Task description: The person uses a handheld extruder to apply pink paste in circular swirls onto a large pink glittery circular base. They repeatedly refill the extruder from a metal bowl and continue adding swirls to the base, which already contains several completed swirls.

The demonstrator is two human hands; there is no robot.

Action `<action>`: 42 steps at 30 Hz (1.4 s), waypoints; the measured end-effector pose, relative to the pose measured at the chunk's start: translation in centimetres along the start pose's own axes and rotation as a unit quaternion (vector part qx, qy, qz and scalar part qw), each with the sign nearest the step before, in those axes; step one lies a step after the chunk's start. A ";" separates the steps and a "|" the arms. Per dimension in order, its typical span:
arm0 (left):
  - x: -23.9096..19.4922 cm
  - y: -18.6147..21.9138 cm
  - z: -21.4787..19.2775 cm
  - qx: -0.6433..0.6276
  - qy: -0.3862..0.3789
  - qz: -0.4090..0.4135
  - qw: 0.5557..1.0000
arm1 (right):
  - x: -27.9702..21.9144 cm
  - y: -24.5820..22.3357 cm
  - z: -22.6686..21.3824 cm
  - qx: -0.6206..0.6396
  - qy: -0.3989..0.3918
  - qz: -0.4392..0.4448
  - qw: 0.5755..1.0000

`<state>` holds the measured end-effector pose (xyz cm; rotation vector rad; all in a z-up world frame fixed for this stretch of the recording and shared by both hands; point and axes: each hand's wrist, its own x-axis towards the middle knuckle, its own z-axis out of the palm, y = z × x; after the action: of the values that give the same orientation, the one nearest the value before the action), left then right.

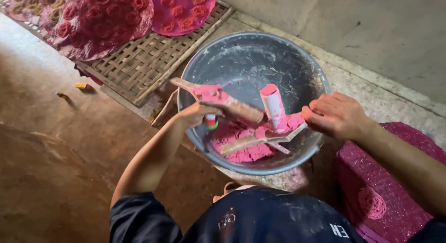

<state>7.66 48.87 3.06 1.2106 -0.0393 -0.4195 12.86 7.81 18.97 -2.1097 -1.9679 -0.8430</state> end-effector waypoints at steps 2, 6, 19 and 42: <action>-0.1 -0.4 0.0 -0.037 -0.044 -0.052 0.997 | 0.7 1.3 0.2 -0.083 0.006 -0.026 0.996; -1.6 -2.1 4.0 -0.075 -0.127 -0.094 0.985 | 2.9 2.4 0.4 -0.153 0.033 -0.081 0.984; -5.8 -0.2 11.9 0.135 -0.003 0.060 0.989 | 2.2 -3.5 -1.4 0.084 0.150 0.083 0.982; -7.1 3.8 13.2 0.437 0.187 0.270 0.837 | 0.8 -6.3 7.5 0.274 -0.228 0.381 0.853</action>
<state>-1.09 40.45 12.64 2.0858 -0.2523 0.4065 9.14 12.85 11.39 -2.4816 -1.0663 0.3486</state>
